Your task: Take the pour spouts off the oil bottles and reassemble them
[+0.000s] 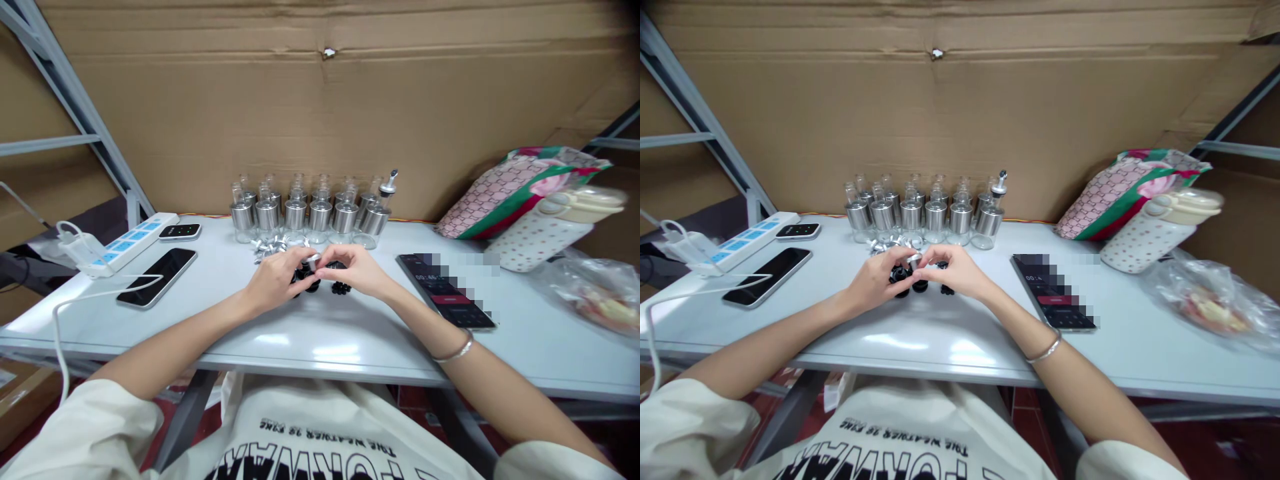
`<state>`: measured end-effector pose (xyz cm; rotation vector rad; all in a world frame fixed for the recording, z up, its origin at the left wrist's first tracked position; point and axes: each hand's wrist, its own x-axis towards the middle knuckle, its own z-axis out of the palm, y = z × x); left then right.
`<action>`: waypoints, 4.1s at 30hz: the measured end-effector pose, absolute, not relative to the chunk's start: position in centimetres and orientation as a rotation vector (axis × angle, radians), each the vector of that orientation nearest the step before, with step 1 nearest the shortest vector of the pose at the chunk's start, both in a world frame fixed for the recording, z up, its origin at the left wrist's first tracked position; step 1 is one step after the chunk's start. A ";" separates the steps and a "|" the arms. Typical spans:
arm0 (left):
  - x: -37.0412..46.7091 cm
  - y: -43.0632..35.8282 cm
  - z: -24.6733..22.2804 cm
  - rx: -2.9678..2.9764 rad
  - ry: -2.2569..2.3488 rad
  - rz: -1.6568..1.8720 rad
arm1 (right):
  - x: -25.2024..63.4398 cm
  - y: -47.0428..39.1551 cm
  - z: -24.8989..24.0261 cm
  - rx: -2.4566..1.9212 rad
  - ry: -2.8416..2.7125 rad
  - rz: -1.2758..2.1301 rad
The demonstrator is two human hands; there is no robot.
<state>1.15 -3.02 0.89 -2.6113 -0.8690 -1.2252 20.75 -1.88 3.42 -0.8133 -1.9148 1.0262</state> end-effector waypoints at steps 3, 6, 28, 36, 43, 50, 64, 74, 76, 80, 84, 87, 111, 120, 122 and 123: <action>1.0 -2.9 1.0 -2.621 -0.914 -1.224 | 20.7 -2.2 3.6 -0.775 -1.978 1.014; 0.9 -2.9 1.0 -2.613 -0.900 -1.197 | 20.9 -2.1 3.6 -0.790 -1.878 1.017; 1.2 -2.7 1.4 -2.740 -0.441 -0.841 | 25.4 1.3 3.8 -1.130 -2.583 0.619; 1.1 -2.6 1.3 -2.757 -0.452 -0.784 | 24.9 1.3 3.1 -1.205 -2.623 0.557; 1.0 -2.7 1.3 -2.762 -0.468 -0.765 | 24.5 1.4 2.5 -1.189 -2.638 0.377; 1.0 -2.6 1.3 -2.778 -0.483 -0.748 | 24.3 1.0 2.8 -1.200 -2.664 0.442; 1.0 -2.6 1.3 -2.780 -0.472 -0.756 | 23.3 1.0 1.8 -1.060 -2.637 0.384; 1.0 -2.5 1.1 -2.817 -0.511 -0.716 | 22.5 0.7 1.8 -0.971 -2.640 0.344; 1.0 -2.5 1.1 -2.817 -0.505 -0.723 | 22.3 0.6 1.7 -0.975 -2.650 0.348; 1.0 -2.5 1.0 -2.823 -0.496 -0.729 | 22.1 0.5 1.5 -0.991 -2.647 0.342; 1.0 -2.4 1.0 -2.834 -0.516 -0.719 | 21.9 0.4 1.6 -1.008 -2.653 0.326; 0.9 -2.4 1.0 -2.839 -0.507 -0.728 | 21.8 0.3 1.7 -1.025 -2.660 0.333; 0.9 -2.5 1.0 -2.858 -0.513 -0.748 | 21.6 0.1 1.3 -1.005 -2.579 0.437; 1.0 -3.0 1.3 -2.886 -0.648 -0.811 | 22.7 -0.4 3.7 -0.905 -2.104 0.904; 1.0 -3.1 1.3 -2.890 -0.621 -0.846 | 22.8 -0.3 3.8 -0.906 -1.952 1.045; 1.1 -3.1 1.3 -2.886 -0.601 -0.856 | 22.9 -0.3 3.8 -0.905 -1.885 1.100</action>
